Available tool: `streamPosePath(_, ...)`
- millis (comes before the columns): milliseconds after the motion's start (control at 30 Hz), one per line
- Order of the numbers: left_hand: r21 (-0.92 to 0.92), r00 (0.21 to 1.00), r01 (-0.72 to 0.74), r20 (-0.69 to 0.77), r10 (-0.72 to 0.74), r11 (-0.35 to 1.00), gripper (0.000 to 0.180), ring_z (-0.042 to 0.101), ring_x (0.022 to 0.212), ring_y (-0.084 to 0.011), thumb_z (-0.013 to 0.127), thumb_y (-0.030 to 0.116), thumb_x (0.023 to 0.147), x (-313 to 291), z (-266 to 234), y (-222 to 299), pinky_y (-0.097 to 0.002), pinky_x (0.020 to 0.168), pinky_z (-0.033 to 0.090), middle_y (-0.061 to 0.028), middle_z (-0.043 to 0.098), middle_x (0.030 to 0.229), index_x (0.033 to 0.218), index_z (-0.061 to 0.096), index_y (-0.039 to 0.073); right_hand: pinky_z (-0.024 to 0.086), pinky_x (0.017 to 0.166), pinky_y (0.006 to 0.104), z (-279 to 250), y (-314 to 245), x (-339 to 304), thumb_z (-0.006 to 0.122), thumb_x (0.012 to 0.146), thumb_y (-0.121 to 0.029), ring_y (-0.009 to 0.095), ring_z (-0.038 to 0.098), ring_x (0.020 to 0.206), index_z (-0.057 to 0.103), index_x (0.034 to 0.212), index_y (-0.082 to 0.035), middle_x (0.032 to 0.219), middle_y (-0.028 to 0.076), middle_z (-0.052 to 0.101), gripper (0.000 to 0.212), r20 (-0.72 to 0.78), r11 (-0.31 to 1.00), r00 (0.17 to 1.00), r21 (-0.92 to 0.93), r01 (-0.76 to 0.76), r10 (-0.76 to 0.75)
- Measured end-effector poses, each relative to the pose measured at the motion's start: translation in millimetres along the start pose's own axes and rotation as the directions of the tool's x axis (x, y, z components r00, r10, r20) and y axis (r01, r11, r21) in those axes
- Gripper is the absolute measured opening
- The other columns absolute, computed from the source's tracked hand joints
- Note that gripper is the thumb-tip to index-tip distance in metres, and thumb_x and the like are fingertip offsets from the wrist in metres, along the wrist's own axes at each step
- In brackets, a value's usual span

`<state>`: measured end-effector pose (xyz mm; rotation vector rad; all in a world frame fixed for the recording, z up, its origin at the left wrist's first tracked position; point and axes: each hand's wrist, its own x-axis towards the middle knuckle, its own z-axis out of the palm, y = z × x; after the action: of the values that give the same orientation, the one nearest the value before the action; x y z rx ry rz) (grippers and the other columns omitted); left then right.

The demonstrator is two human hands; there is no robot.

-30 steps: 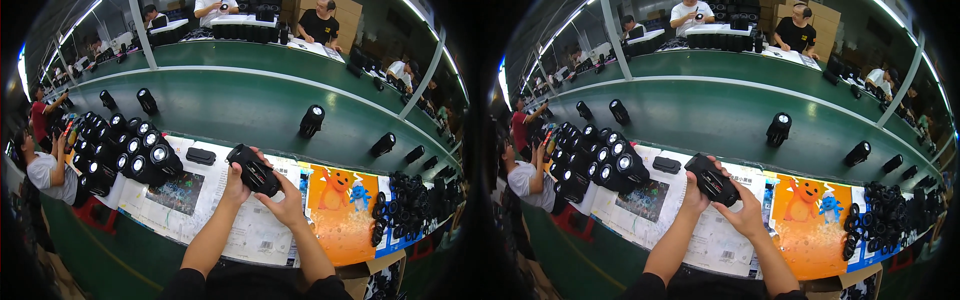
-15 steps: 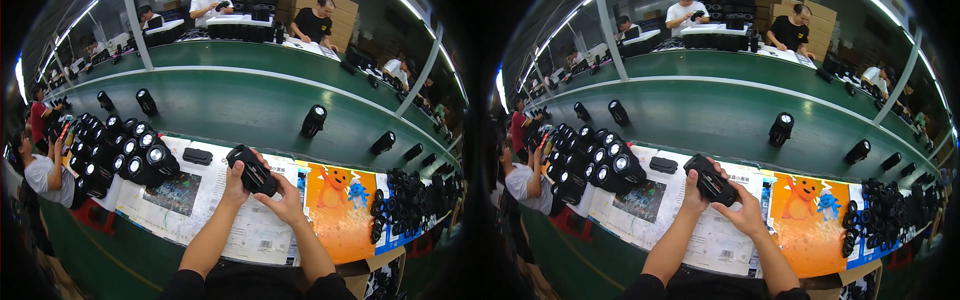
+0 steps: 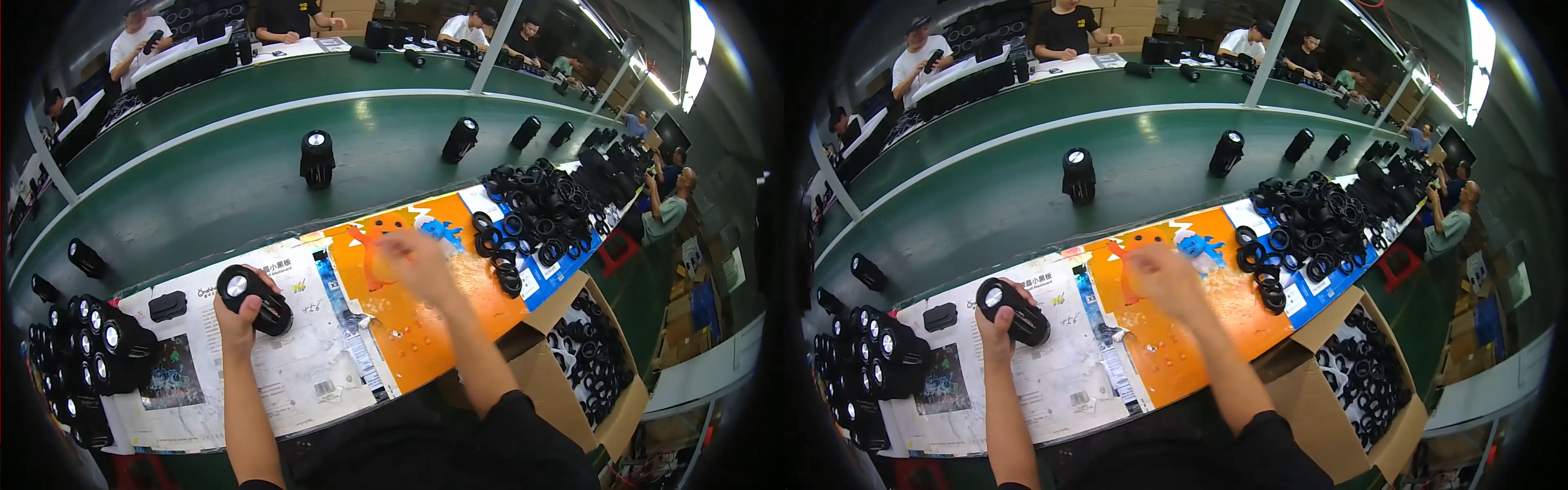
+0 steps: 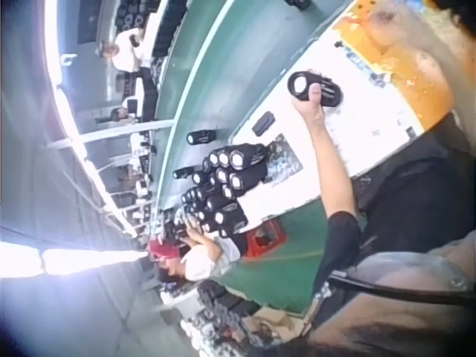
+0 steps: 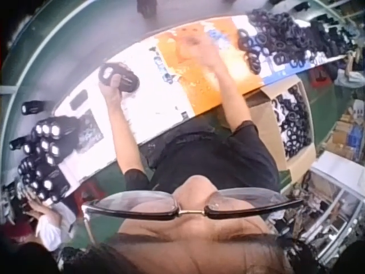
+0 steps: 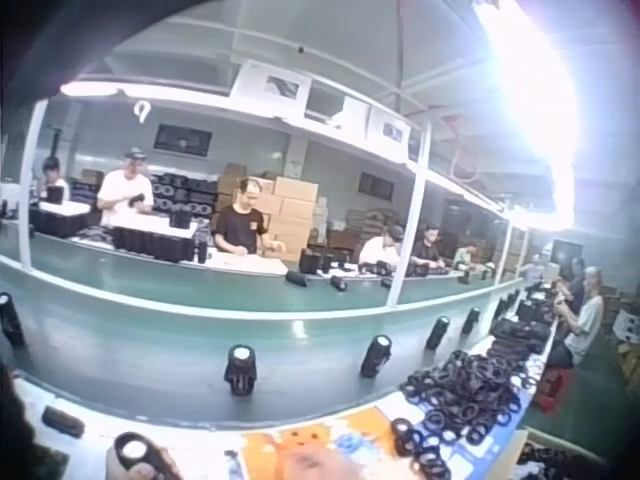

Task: The person assembles plastic rings onto cylindrical electronic components by hand, placing them on a conveyor belt on a factory production line.

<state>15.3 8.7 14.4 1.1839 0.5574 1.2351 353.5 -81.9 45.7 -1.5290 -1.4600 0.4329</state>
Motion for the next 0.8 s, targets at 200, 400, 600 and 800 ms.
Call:
streamPosePath(200, 0.03, 0.992, 0.044, 0.114, -0.047, 0.999, 0.07, 0.074, 0.101, -0.0226, 0.102, 0.026, 0.076, -7, 1, 5, -0.0369, 0.092, 0.061, -0.0095, 0.073, 0.11, 0.13, 0.064, 0.002, 0.052, 0.106, 0.0495, -155, 86, -7, 0.078, 0.098, -0.014, 0.042, 0.065, 0.119, 0.078, 0.128, -0.008, 0.123, 0.021, 0.071, 0.031, -0.338, 0.735, 0.94, -0.63, -0.252, 0.032)
streamPosePath(400, -0.037, 0.987, 0.038, 0.16, -0.031, 0.999, 0.076, 0.073, 0.101, -0.0202, 0.102, 0.017, 0.078, -2, 1, -11, -0.0364, 0.093, 0.062, -0.0084, 0.073, 0.111, 0.138, 0.057, 0.007, 0.058, 0.087, 0.0465, -190, 110, -26, 0.08, 0.087, -0.003, 0.038, 0.073, 0.095, 0.08, 0.105, -0.002, 0.1, 0.017, 0.072, 0.018, -0.171, 0.698, 0.98, -0.715, -0.05, -0.105)
streamPosePath(600, -0.065, 0.98, 0.112, 0.174, -0.099, 0.992, 0.075, 0.076, 0.107, -0.0225, 0.103, 0.021, 0.079, -2, -6, -8, -0.0396, 0.099, 0.062, -0.0109, 0.076, 0.116, 0.137, 0.059, 0.006, 0.064, 0.092, 0.0316, -55, 49, 4, 0.067, 0.093, 0.015, 0.019, 0.078, 0.103, 0.072, 0.118, 0.002, 0.117, 0.011, 0.077, 0.028, 0.09, 0.995, 0.992, -0.04, 0.096, -0.092)
streamPosePath(800, -0.12, 0.984, 0.113, 0.148, -0.095, 0.986, 0.078, 0.076, 0.109, -0.0227, 0.101, 0.026, 0.081, -2, -11, -10, -0.0394, 0.102, 0.06, -0.0101, 0.075, 0.119, 0.142, 0.057, 0.005, 0.054, 0.114, 0.0425, 10, 35, 16, 0.062, 0.093, 0.012, 0.039, 0.069, 0.129, 0.076, 0.12, -0.003, 0.14, 0.016, 0.073, 0.034, 0.392, 0.948, 0.901, -0.171, 0.269, -0.186)
